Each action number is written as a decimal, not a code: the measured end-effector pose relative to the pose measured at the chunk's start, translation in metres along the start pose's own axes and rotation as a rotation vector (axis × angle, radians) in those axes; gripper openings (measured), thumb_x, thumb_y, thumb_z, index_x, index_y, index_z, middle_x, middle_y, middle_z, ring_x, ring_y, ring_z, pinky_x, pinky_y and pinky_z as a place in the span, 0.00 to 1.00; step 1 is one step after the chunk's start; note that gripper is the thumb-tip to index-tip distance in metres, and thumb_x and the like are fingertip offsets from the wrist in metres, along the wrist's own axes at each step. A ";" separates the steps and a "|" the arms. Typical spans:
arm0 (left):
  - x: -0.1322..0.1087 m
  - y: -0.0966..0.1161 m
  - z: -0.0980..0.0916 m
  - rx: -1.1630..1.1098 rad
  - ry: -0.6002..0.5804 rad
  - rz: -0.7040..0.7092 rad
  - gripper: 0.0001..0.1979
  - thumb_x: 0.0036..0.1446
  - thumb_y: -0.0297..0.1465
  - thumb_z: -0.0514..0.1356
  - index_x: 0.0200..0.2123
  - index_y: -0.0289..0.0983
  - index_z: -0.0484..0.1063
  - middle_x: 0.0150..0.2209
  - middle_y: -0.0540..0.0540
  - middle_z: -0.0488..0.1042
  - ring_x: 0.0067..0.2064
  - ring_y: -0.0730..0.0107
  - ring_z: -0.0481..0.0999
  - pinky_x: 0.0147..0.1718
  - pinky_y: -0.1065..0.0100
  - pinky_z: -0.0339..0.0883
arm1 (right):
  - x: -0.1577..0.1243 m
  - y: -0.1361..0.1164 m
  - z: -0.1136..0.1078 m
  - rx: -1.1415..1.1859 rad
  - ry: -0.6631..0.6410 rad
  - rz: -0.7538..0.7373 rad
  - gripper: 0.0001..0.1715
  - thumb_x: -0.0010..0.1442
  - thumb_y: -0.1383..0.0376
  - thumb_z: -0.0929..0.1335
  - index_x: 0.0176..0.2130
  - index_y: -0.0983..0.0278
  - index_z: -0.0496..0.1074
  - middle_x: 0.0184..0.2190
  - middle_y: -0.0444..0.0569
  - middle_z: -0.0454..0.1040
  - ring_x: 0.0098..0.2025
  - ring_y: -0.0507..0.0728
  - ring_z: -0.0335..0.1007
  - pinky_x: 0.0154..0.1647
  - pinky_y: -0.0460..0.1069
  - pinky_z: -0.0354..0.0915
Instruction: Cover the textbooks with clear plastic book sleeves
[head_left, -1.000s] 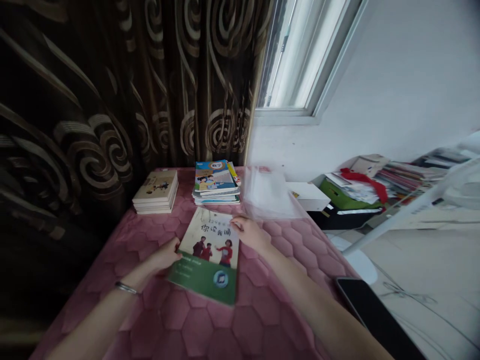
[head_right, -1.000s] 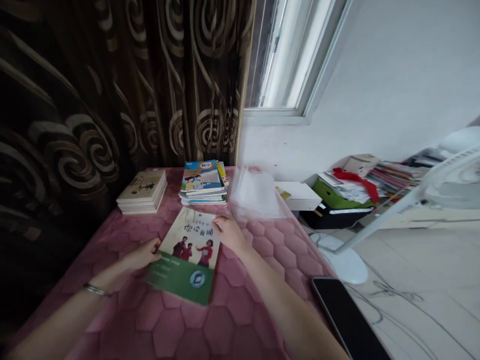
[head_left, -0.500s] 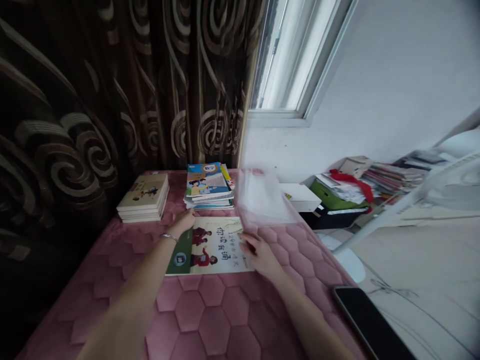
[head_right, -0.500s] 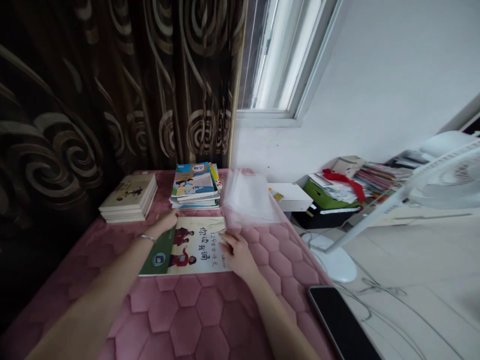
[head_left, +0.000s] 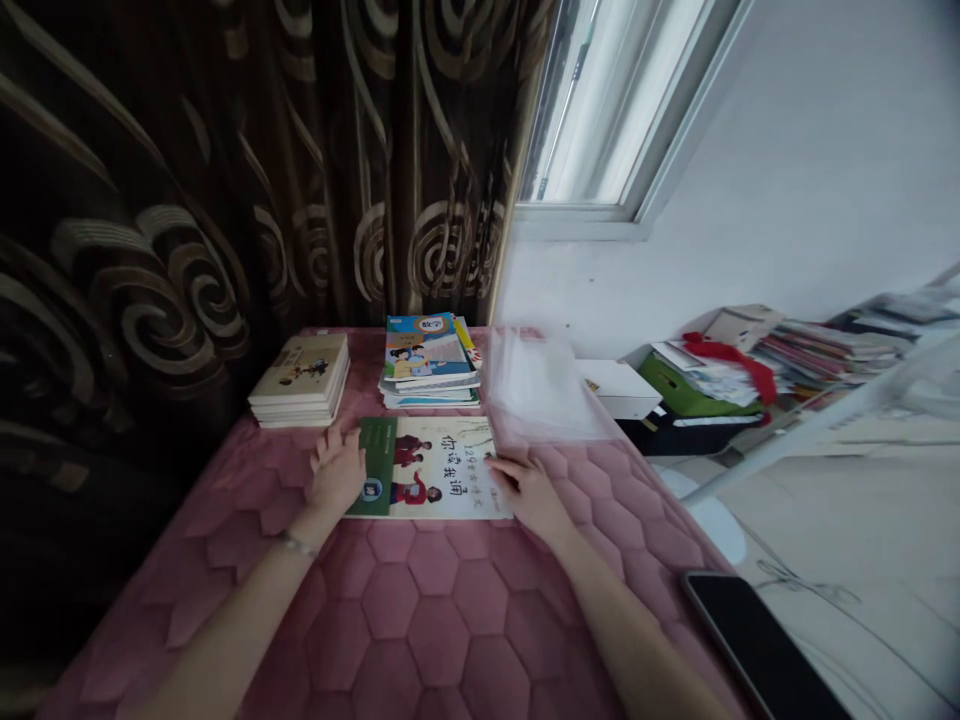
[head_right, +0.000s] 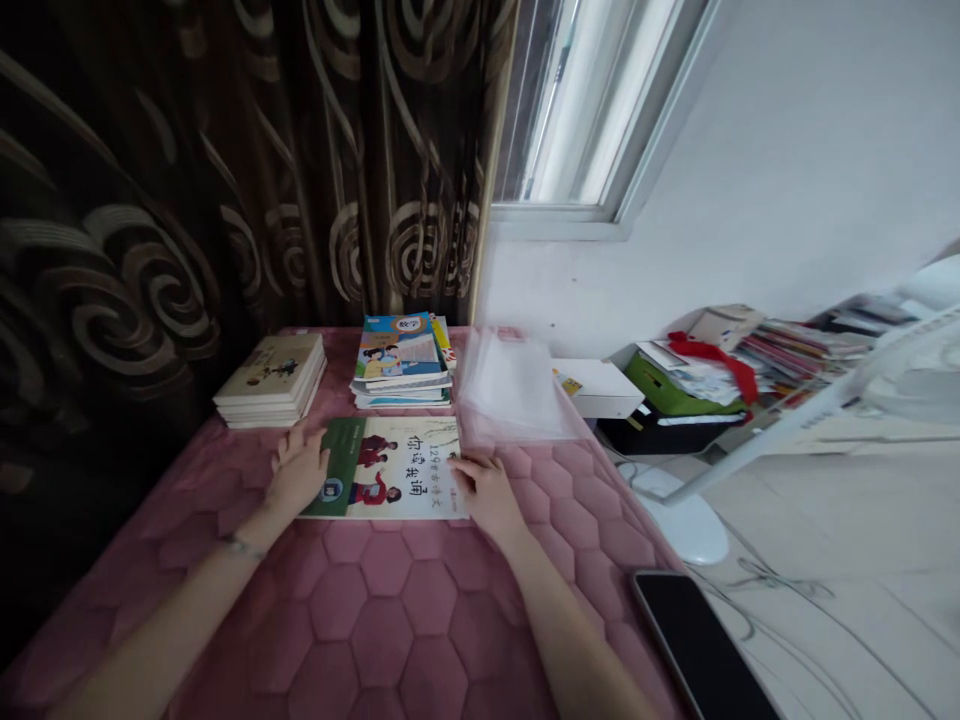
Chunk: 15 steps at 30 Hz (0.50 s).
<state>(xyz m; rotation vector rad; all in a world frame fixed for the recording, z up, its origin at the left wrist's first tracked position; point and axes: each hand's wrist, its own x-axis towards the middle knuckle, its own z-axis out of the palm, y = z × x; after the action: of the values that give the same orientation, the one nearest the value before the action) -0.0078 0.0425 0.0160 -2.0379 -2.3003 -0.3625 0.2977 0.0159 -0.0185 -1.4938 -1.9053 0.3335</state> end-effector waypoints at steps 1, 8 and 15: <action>-0.013 -0.004 -0.002 0.003 0.000 0.025 0.21 0.63 0.32 0.48 0.58 0.40 0.66 0.66 0.38 0.53 0.60 0.47 0.60 0.52 0.46 0.63 | 0.000 0.001 -0.004 0.052 -0.031 0.031 0.17 0.62 0.64 0.62 0.44 0.59 0.78 0.47 0.51 0.77 0.49 0.60 0.71 0.54 0.57 0.64; -0.063 -0.010 0.003 -0.041 -0.122 0.107 0.24 0.66 0.35 0.45 0.63 0.46 0.60 0.68 0.47 0.54 0.68 0.54 0.51 0.64 0.41 0.41 | -0.012 -0.004 -0.014 -0.053 -0.163 -0.012 0.19 0.61 0.59 0.64 0.50 0.56 0.75 0.55 0.50 0.72 0.56 0.62 0.65 0.57 0.59 0.61; -0.058 -0.006 0.000 -0.124 -0.173 0.120 0.24 0.66 0.35 0.45 0.65 0.45 0.57 0.69 0.43 0.48 0.69 0.54 0.48 0.63 0.36 0.33 | -0.009 -0.004 0.002 -0.269 -0.140 0.079 0.21 0.63 0.59 0.62 0.54 0.49 0.72 0.58 0.48 0.69 0.56 0.66 0.62 0.51 0.66 0.61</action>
<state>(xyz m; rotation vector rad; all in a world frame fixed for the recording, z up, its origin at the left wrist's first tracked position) -0.0064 -0.0152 0.0044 -2.3417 -2.2872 -0.3433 0.2943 0.0069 -0.0205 -1.7659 -2.0688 0.2287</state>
